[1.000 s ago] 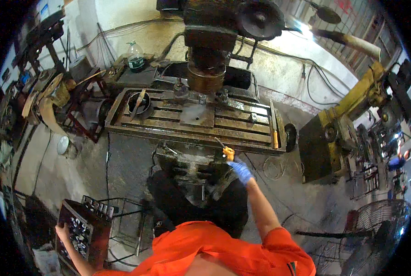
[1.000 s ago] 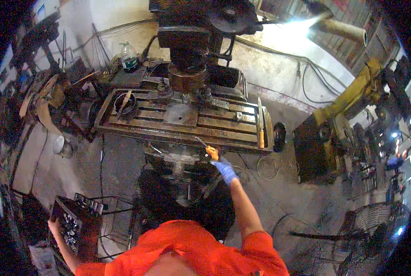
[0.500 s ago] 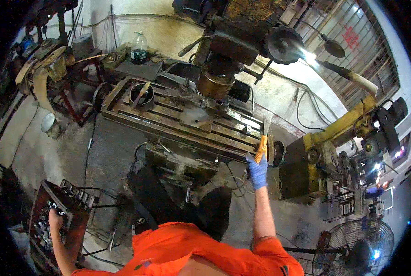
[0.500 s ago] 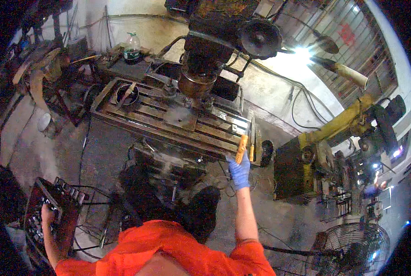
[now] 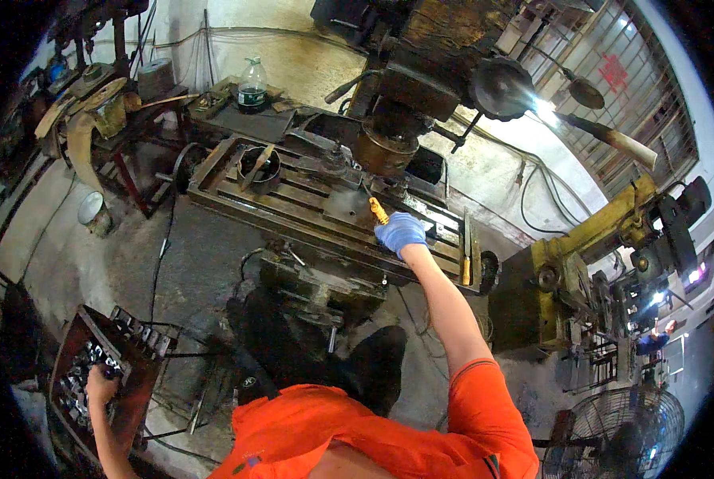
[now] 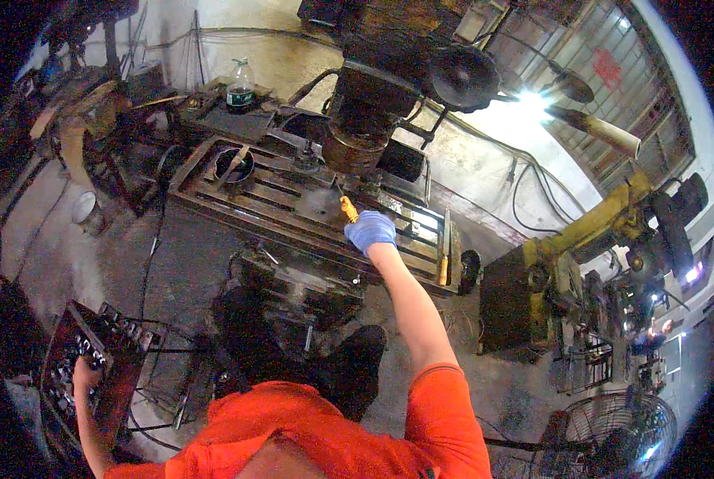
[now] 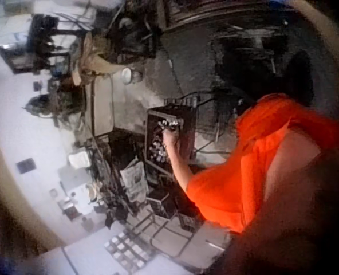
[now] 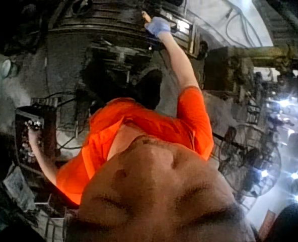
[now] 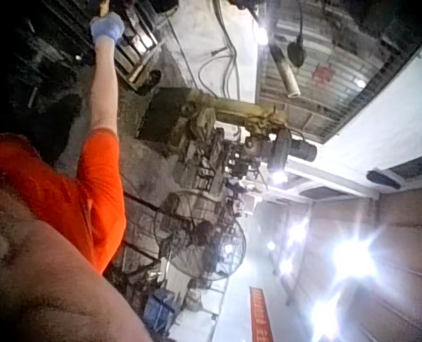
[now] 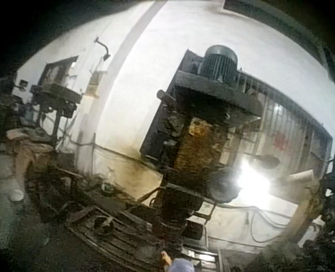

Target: The person operates a milling machine by placing metal components on the worktable and using a handheld air nozzle to clear debris from the parts. The person repeats this process for several small metal items taken from a container.

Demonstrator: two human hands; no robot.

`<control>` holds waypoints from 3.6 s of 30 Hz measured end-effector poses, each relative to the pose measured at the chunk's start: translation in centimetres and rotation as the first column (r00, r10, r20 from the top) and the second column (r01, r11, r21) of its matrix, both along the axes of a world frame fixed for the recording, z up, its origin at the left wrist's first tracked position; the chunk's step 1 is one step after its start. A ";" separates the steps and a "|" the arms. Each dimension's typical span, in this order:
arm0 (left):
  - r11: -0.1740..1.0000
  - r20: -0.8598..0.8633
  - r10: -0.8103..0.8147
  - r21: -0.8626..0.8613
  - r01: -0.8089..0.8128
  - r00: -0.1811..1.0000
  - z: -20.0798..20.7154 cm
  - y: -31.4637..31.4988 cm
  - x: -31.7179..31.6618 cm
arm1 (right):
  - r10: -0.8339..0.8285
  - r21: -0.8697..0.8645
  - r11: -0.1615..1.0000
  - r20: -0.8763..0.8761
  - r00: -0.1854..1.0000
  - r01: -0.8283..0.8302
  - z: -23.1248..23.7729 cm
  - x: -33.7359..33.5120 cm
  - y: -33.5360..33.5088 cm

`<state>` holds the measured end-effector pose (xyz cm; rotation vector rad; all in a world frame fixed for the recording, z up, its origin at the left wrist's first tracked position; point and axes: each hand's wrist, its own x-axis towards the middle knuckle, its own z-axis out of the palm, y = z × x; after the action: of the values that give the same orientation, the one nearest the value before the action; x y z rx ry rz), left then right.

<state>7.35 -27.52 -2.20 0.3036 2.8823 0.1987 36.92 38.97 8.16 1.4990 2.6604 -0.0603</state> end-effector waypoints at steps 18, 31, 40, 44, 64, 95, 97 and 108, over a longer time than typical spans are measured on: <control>0.628 0.032 0.217 0.761 -0.164 0.976 -0.9 -0.3 -0.3 | 0.135 -0.255 0.946 -0.245 0.960 -0.198 2.7 11.1 -8.7; -0.060 0.425 -0.485 0.856 -0.514 0.764 7.9 26.5 5.9 | 0.610 -0.290 0.700 -0.232 0.757 -0.653 1.7 2.0 -20.5; 0.106 0.420 -0.752 0.838 -0.536 0.508 1.8 38.3 9.0 | 0.502 -0.410 0.766 -0.100 0.859 -0.495 1.2 4.7 -16.2; 0.114 0.414 -0.803 0.813 -0.571 0.429 3.1 40.2 9.6 | 0.364 -0.339 0.780 -0.439 0.821 -0.526 2.0 8.1 -12.2; 0.232 0.118 -0.871 0.955 0.186 0.477 8.1 55.8 13.1 | -0.161 -0.205 0.973 -0.298 0.941 0.102 -10.6 12.4 -4.3; 0.506 -0.325 -0.635 0.510 0.695 0.701 4.4 68.2 12.5 | 0.396 0.488 0.854 -0.833 0.387 0.178 20.3 23.2 -0.4; 0.490 -0.303 -0.636 0.552 0.674 0.710 4.2 67.8 11.8 | 0.506 0.514 0.853 -0.856 -0.103 -0.083 27.4 21.6 1.3; 0.488 -0.285 -0.646 0.559 0.670 0.708 5.3 67.9 12.4 | 0.842 0.912 0.410 -0.390 0.374 0.027 24.3 18.8 -3.9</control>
<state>19.79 40.37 3.12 1.5178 2.3677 1.0168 55.74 35.03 32.44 0.5195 4.3092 0.9055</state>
